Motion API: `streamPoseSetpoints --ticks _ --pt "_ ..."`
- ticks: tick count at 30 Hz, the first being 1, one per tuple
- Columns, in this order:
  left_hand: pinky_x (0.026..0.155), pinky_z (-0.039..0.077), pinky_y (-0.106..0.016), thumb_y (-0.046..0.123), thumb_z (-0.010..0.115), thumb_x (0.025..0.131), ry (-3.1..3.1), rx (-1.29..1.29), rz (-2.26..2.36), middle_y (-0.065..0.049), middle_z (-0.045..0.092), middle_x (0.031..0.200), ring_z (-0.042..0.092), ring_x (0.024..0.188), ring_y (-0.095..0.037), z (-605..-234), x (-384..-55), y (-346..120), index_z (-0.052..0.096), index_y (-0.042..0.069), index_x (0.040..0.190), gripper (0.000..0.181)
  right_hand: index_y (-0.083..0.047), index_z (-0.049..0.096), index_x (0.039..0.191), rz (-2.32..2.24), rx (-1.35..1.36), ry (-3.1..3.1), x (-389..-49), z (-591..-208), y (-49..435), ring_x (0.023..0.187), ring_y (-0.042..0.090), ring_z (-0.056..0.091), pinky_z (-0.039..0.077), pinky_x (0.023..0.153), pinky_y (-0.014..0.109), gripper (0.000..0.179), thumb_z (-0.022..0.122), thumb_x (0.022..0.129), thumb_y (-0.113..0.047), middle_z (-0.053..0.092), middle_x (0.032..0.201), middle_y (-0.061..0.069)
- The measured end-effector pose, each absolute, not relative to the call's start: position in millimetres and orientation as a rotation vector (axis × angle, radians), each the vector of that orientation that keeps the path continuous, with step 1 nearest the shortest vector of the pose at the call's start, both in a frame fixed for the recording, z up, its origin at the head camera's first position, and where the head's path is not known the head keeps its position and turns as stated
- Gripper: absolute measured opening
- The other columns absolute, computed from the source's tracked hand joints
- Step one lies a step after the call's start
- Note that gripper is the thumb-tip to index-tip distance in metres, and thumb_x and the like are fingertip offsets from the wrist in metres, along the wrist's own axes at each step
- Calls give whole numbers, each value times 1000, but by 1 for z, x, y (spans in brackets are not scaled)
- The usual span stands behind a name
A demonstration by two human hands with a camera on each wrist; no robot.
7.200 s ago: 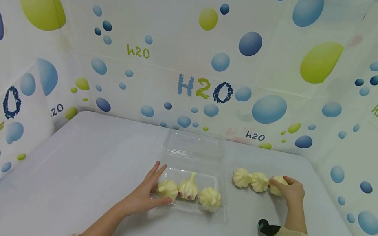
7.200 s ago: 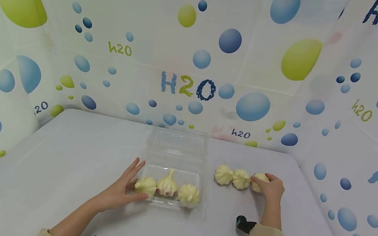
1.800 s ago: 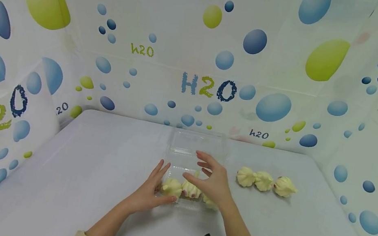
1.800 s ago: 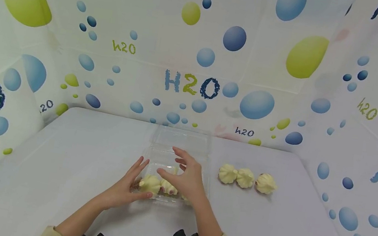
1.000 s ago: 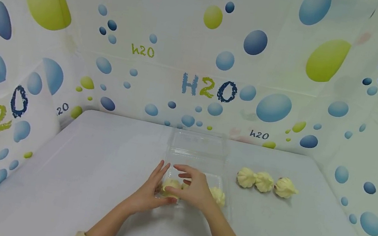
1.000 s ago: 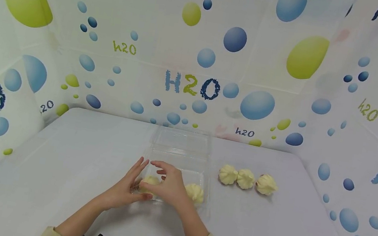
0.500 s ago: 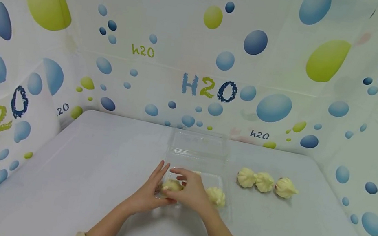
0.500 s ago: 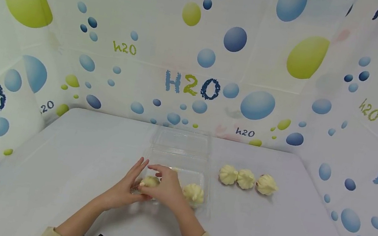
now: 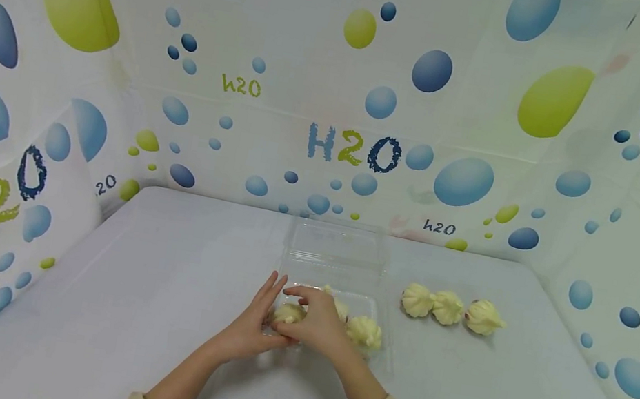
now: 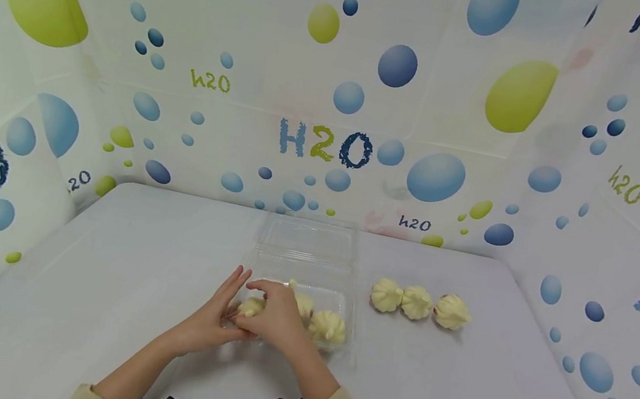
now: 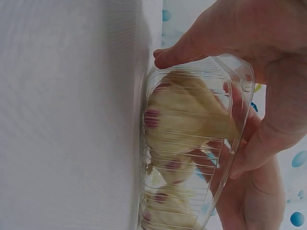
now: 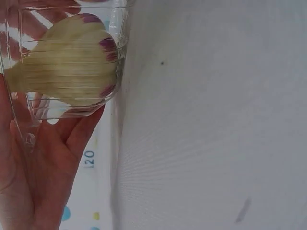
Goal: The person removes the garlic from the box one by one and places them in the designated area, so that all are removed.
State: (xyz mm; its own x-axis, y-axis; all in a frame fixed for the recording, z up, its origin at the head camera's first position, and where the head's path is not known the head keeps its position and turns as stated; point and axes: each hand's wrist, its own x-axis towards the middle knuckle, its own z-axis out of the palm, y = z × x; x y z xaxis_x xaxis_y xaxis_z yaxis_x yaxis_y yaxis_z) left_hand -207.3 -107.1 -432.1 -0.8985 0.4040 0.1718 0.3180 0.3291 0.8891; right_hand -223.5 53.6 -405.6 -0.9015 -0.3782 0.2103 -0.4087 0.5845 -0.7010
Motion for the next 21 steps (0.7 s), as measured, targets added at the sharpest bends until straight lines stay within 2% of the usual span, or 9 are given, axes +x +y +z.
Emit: streamPoseSetpoints --ticks 5,11,21 --pt "99 31 -55 20 75 77 2513 679 1622 -16 -8 151 10 134 -41 -433 -208 -107 10 12 148 97 -3 63 112 1243 641 -2805 -226 -406 53 99 30 59 51 76 35 54 81 65 -24 62 112 8" --pt "101 29 -53 25 76 76 2512 651 1617 -10 -8 152 6 137 -34 -434 -208 -107 7 15 148 100 -2 65 106 1262 606 -2832 -230 -410 53 95 25 59 49 76 34 50 82 65 -24 64 106 7" --pt "100 28 -56 29 75 77 2558 657 1582 -12 -5 152 3 137 -37 -433 -207 -106 9 13 148 98 -2 66 101 1267 601 -2832 -232 -414 55 89 19 60 49 73 29 45 82 65 -22 66 98 5"
